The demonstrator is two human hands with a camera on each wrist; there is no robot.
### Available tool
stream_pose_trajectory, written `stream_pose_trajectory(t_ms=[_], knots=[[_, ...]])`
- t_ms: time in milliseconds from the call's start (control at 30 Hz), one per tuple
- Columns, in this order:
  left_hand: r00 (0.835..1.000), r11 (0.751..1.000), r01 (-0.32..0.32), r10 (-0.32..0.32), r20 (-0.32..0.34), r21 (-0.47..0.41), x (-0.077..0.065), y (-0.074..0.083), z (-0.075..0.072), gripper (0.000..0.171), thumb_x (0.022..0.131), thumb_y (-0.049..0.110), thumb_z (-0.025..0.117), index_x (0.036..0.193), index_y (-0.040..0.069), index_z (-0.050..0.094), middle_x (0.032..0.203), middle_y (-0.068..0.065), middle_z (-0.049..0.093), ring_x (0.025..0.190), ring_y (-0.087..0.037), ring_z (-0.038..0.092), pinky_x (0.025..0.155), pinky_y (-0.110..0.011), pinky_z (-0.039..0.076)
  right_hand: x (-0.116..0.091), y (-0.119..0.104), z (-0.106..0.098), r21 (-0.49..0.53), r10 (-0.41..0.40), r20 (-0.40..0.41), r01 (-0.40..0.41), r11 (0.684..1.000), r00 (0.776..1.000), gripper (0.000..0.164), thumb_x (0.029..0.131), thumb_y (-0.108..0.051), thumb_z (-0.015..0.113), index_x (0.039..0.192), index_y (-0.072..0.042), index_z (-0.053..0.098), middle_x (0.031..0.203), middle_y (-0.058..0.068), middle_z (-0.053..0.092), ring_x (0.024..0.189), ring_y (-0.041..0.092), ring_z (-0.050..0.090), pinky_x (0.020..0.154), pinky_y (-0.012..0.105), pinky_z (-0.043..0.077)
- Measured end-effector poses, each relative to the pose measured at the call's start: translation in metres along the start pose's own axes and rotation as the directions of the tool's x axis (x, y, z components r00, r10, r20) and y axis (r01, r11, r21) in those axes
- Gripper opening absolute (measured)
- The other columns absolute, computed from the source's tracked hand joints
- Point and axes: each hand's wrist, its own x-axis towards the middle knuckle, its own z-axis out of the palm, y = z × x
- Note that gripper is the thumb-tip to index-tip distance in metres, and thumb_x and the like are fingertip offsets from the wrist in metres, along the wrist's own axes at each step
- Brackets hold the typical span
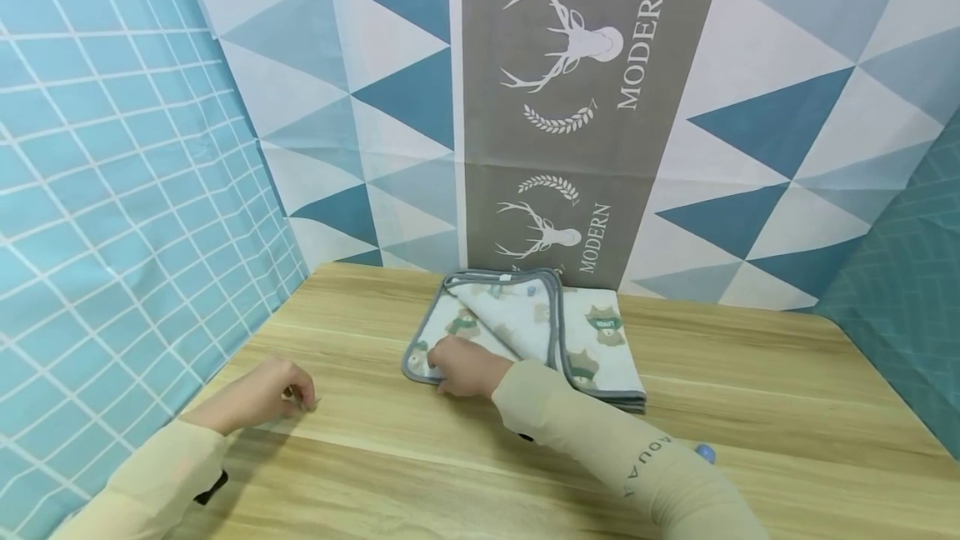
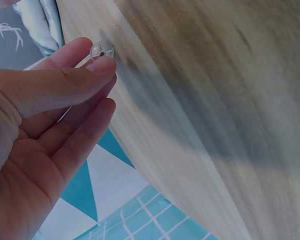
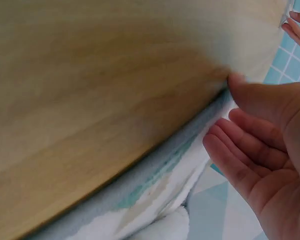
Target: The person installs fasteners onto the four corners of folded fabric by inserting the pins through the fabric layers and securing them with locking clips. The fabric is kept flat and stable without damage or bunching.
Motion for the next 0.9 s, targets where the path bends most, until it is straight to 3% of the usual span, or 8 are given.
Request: stream_pose_trajectory(t_ms=[267, 433, 600, 900], knots=[[0.997, 0.997, -0.07, 0.072, -0.039, 0.04, 0.005, 0.004, 0.002, 0.03, 0.065, -0.018, 0.073, 0.067, 0.012, 0.071, 0.072, 0.005, 0.071, 0.067, 0.002, 0.056, 0.058, -0.018, 0.05, -0.002, -0.001, 0.002, -0.059, -0.007, -0.071, 0.003, 0.998, 0.997, 0.013, 0.077, 0.004, 0.071, 0.088, -0.004, 0.073, 0.09, 0.006, 0.076, 0.085, 0.017, 0.072, 0.079, 0.027, 0.059], [0.994, 0.994, -0.092, 0.095, -0.044, 0.056, 0.009, 0.005, 0.004, 0.024, 0.069, -0.011, 0.078, 0.067, 0.013, 0.071, 0.071, 0.005, 0.071, 0.067, 0.002, 0.058, 0.058, -0.018, 0.051, -0.003, -0.001, 0.004, -0.041, 0.044, -0.096, -0.048, 0.998, 0.994, 0.016, 0.078, 0.007, 0.062, 0.082, -0.005, 0.071, 0.079, 0.003, 0.073, 0.069, 0.011, 0.064, 0.064, 0.024, 0.054], [0.993, 0.994, -0.104, 0.106, -0.047, 0.044, 0.012, 0.005, 0.004, 0.023, 0.072, -0.009, 0.076, 0.068, 0.013, 0.071, 0.072, 0.005, 0.071, 0.068, 0.003, 0.058, 0.059, -0.018, 0.051, -0.002, 0.004, 0.006, 0.076, 0.103, -0.159, -0.091, 0.993, 0.982, 0.018, 0.079, 0.009, 0.061, 0.085, -0.003, 0.073, 0.082, 0.006, 0.075, 0.072, 0.013, 0.067, 0.064, 0.022, 0.055], [0.997, 0.991, -0.069, 0.065, -0.036, -0.112, 0.02, 0.018, 0.011, 0.013, 0.081, -0.003, 0.073, 0.079, 0.01, 0.071, 0.078, 0.002, 0.071, 0.072, 0.004, 0.058, 0.064, -0.018, 0.054, 0.0, 0.018, 0.0, 0.305, 0.214, -0.216, -0.143, 0.942, 0.952, 0.008, 0.086, -0.001, 0.068, 0.085, -0.005, 0.075, 0.079, 0.006, 0.074, 0.071, 0.013, 0.067, 0.064, 0.016, 0.051]])
